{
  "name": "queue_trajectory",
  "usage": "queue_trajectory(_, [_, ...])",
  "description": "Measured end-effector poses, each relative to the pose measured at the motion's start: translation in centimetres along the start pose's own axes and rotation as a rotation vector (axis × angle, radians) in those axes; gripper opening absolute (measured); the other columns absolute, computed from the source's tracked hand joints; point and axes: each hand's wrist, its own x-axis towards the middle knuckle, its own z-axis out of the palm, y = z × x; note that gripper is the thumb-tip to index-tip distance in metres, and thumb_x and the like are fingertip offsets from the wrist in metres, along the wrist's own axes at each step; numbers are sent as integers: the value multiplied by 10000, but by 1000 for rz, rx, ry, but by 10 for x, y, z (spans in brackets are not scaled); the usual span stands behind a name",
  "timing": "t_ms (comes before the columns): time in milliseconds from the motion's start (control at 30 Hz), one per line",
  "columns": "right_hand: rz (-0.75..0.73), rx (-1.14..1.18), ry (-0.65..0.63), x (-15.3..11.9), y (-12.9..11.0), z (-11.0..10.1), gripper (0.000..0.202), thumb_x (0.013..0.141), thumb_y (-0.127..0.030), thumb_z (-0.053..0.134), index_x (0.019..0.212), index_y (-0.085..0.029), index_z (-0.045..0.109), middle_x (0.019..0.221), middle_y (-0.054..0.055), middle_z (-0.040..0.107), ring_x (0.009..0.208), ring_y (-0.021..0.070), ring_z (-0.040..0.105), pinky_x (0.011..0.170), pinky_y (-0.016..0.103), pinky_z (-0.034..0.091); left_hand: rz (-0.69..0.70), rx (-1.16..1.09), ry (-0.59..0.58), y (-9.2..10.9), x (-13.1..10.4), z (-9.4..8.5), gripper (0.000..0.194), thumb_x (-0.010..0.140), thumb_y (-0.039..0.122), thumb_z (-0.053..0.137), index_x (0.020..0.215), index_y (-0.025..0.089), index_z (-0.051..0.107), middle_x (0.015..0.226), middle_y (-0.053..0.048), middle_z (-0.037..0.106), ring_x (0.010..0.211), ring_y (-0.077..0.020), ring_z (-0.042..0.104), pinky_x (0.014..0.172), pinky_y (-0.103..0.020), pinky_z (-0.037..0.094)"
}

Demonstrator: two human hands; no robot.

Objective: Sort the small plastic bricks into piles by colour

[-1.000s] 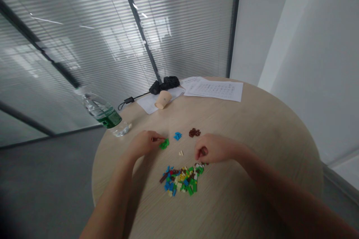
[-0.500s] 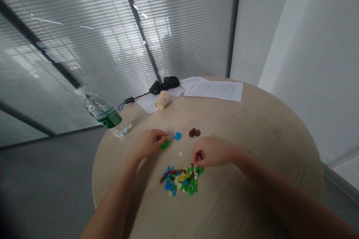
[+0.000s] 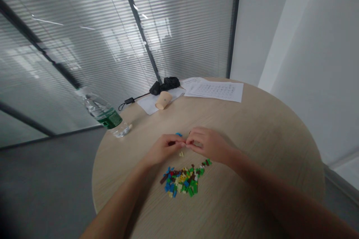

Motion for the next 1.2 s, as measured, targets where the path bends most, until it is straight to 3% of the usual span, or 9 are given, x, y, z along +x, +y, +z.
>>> queue_trajectory(300, [-13,1,-2,1,-3,3,115,857,-232,521,781,-181,592,781,30,618,760,129,556,703,253,434,-41,0,-43,-2,-1,-1,275,771,352,559,779,102,673,569,28,462,533,-68,366,497,-180,281])
queue_trajectory(567, [81,-76,-28,-1,6,1,80,819,-161,529,795,-172,604,808,36,626,782,145,566,721,262,431,-15,650,-11,-4,2,6,193,808,322,524,823,193,667,695,8,591,604,-97,489,557,-202,305])
queue_trajectory(700, [101,-82,-44,-2,7,1,90,806,-149,529,784,-179,610,792,31,625,752,142,566,688,255,430,14,770,-26,-4,3,12,183,821,330,514,871,224,655,756,6,619,659,-111,532,572,-203,323])
queue_trajectory(967, [136,-78,-108,-4,9,5,111,820,-167,524,824,-179,634,831,36,627,787,149,571,729,267,437,97,693,-33,4,-3,-9,177,803,303,539,919,211,636,800,1,612,761,-128,555,679,-216,396])
queue_trajectory(1200, [96,-51,-259,-5,6,12,184,828,-132,497,902,-174,660,957,68,621,867,162,572,777,288,443,248,530,-214,-1,-4,-9,115,753,183,576,814,178,673,923,-28,627,846,-134,560,795,-236,419])
